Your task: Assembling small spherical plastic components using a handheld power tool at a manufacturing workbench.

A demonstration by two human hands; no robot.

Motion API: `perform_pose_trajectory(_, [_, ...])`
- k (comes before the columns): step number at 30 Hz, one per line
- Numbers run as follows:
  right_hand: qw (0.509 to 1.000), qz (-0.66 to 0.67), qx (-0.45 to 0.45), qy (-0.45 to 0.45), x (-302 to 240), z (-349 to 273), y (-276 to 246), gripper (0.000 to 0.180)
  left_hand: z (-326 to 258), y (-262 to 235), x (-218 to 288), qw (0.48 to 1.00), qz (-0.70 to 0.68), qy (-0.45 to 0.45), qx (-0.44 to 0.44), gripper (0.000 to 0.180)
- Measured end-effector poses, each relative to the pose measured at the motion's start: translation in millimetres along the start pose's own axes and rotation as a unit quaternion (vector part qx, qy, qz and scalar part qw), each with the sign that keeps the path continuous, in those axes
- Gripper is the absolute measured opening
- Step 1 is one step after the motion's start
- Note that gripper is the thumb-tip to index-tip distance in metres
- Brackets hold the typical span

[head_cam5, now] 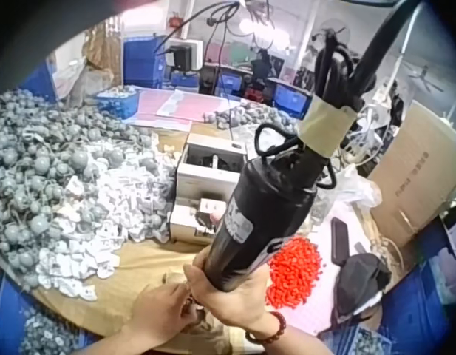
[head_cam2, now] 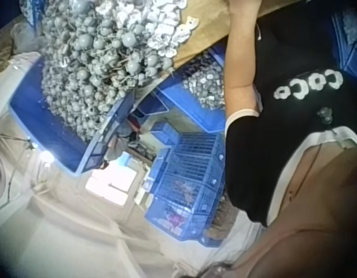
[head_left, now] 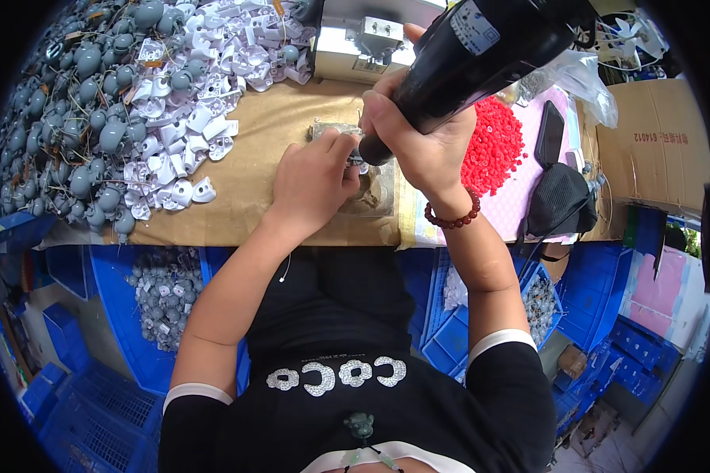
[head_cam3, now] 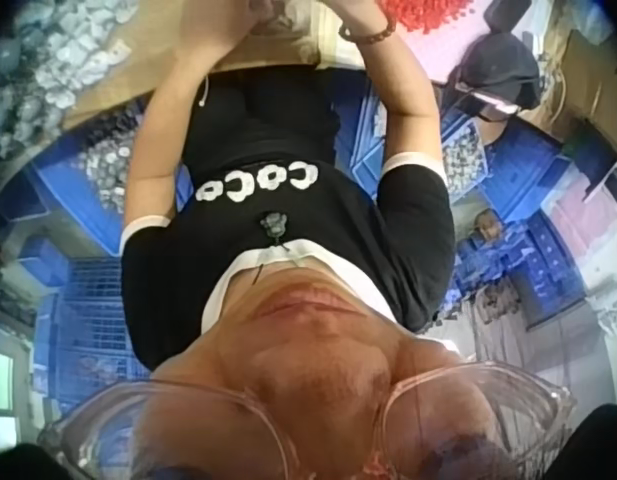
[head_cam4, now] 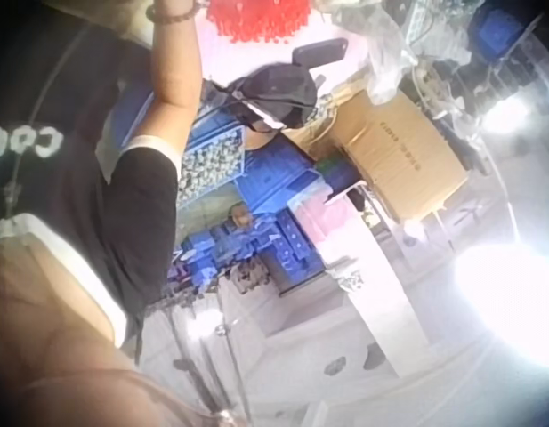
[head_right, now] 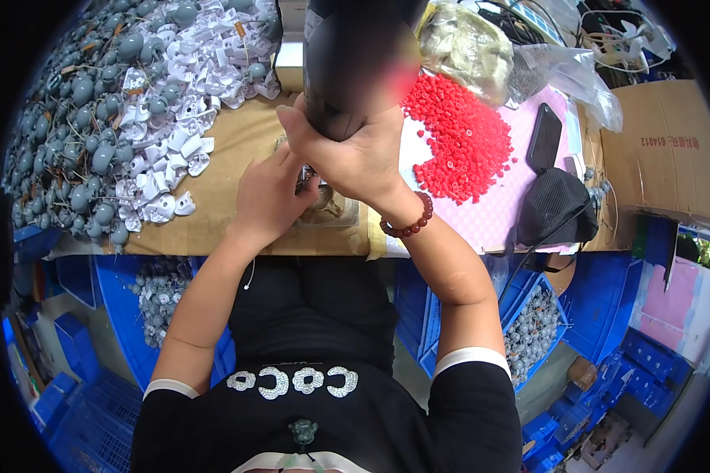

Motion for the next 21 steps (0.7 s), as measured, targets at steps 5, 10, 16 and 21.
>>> perform_pose_trajectory(5, [0.998,-0.038,-0.031,-0.036,-3.1,-2.0,-0.1,0.071,0.0,0.1,-0.6,1.0,-0.005,0.0,0.003,0.035])
perform_pose_trajectory(10, [0.997,-0.058,-0.037,-0.041,2.1,-2.9,-2.6,0.068,0.6,0.7,-1.5,1.0,-0.018,-0.002,-0.003,0.033])
perform_pose_trajectory(16, [0.993,-0.084,-0.062,-0.062,9.3,-10.7,-8.2,0.064,1.4,-0.4,-3.4,0.999,-0.031,0.0,-0.009,0.033])
perform_pose_trajectory(21, [0.991,-0.093,-0.059,-0.07,9.5,-15.4,-9.0,0.064,1.7,0.1,-3.3,0.999,-0.036,-0.004,-0.008,0.034])
Point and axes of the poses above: each hand's wrist, its own z-axis towards the middle knuckle, its own y-axis out of the palm, x = y × z, the point moved 2 cm from there along z, towards the middle knuckle, and after that the axes turned 14 degrees about x, right-handed, at the moved point
